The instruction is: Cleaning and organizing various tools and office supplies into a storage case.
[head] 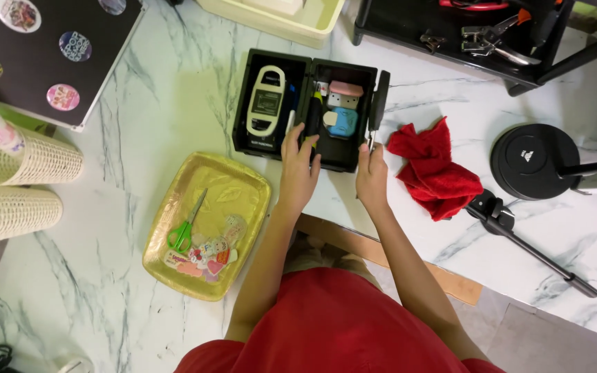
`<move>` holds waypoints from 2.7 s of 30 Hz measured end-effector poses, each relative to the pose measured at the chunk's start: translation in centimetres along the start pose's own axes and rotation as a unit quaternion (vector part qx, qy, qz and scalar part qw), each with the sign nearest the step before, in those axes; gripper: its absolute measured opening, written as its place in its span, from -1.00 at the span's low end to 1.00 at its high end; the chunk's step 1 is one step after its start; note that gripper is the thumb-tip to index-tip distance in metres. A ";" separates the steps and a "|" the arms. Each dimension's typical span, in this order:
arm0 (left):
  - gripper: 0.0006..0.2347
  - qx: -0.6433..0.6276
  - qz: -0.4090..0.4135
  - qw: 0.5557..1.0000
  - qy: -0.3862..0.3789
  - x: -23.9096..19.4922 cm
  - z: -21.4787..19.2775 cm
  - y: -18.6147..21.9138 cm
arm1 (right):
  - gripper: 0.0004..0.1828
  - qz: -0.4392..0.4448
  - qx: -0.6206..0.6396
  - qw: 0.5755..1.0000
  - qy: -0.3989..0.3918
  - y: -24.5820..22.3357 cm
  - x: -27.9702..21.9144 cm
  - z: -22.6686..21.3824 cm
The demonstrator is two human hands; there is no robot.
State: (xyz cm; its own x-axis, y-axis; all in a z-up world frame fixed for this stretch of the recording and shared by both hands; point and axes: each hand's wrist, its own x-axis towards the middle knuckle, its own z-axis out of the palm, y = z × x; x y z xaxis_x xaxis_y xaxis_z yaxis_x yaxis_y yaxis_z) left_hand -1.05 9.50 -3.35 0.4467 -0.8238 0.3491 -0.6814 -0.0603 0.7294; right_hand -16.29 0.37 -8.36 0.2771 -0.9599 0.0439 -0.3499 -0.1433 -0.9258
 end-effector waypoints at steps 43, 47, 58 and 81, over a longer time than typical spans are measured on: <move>-0.86 -0.152 -0.037 0.983 -0.101 5.0 4.2 1.9 | -0.46 -0.030 0.024 0.976 -0.213 1.1 6.0 -2.2; -0.90 -0.157 0.044 0.976 -0.146 6.8 7.2 2.2 | -0.47 -0.120 -0.189 0.970 -0.099 -0.3 5.6 -8.4; -0.88 -0.156 0.131 0.938 -0.281 11.1 14.0 4.3 | -0.67 -0.084 -0.325 0.939 -0.069 5.2 6.5 -13.0; -0.84 -0.364 -0.059 0.860 -0.352 11.8 15.8 5.7 | -0.71 0.123 -0.061 0.990 -0.018 -1.2 6.1 -17.9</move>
State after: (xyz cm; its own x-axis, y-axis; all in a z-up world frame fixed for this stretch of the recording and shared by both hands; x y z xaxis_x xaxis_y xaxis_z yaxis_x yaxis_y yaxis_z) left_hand -8.85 -9.49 -4.38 -0.1480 -0.9889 -0.0088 0.0038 -0.0095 0.9999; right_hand -30.24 -9.59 -0.27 0.2001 -0.9605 -0.1934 -0.5157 0.0646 -0.8543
